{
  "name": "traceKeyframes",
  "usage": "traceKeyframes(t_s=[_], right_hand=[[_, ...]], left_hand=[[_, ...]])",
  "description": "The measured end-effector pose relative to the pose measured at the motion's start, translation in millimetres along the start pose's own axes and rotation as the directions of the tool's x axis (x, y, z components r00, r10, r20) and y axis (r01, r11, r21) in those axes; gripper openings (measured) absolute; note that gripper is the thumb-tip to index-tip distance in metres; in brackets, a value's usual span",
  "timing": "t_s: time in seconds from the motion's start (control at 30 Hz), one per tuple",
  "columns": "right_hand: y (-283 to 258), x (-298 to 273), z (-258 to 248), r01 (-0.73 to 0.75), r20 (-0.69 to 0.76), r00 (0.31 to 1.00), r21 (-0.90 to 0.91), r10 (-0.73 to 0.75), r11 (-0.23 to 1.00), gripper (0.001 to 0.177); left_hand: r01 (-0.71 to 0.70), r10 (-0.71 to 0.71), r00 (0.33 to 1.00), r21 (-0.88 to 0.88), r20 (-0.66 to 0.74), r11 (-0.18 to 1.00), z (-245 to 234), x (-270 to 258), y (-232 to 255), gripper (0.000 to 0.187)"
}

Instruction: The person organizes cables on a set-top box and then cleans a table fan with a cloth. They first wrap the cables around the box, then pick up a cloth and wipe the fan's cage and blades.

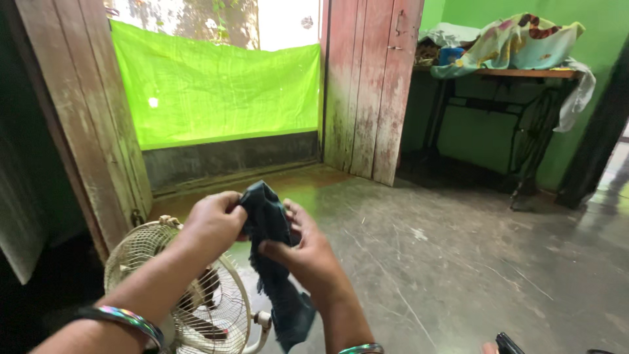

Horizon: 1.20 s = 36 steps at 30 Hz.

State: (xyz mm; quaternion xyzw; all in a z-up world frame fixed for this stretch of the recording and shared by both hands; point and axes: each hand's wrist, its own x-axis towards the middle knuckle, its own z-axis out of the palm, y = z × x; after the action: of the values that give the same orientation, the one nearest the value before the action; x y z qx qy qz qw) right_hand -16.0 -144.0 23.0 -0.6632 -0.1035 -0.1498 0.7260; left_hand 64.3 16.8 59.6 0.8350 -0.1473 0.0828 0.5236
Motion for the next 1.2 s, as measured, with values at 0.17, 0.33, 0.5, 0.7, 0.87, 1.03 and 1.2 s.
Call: traceKeyframes(t_s=[0.17,0.33,0.5,0.7,0.87,1.03,1.2], right_hand=[[40.1,0.3,13.1,-0.102,0.08,0.991,-0.074,0.108,0.992,0.051],[85.8,4.2,23.8,-0.17,-0.013,0.985,-0.187,0.17,0.968,0.024],[104.0,5.5,36.7,-0.241,0.003,0.97,-0.064,0.242,0.968,0.018],[87.5,31.3,60.3,-0.029,-0.156,0.985,0.258,0.072,0.966,0.015],[103.4,36.2,91.6,0.146,-0.113,0.981,-0.082,-0.155,0.986,0.015],[147.1,44.1,103.0,0.48,0.104,0.86,-0.496,-0.5,0.723,0.025],[165.0,59.7,120.7,0.492,0.141,0.848,-0.566,-0.511,0.661,0.057]], left_hand=[[0.039,-0.039,0.999,-0.147,0.005,0.988,-31.5,-1.7,22.6,0.032],[-0.09,0.09,0.996,-0.004,-0.009,0.996,-58.2,-1.6,16.0,0.026],[-0.04,0.104,0.988,0.467,-0.112,0.883,-90.9,-5.8,0.7,0.019],[-0.024,-0.077,0.993,0.799,0.088,0.601,-91.8,10.4,-49.2,0.023],[-0.122,0.096,0.992,0.807,0.081,0.578,-82.8,43.2,-104.2,0.038],[-0.182,0.162,0.981,0.807,0.108,0.562,-73.2,64.4,-153.1,0.037],[-0.16,0.156,0.985,0.753,0.077,0.638,-76.3,74.1,-171.2,0.04]])
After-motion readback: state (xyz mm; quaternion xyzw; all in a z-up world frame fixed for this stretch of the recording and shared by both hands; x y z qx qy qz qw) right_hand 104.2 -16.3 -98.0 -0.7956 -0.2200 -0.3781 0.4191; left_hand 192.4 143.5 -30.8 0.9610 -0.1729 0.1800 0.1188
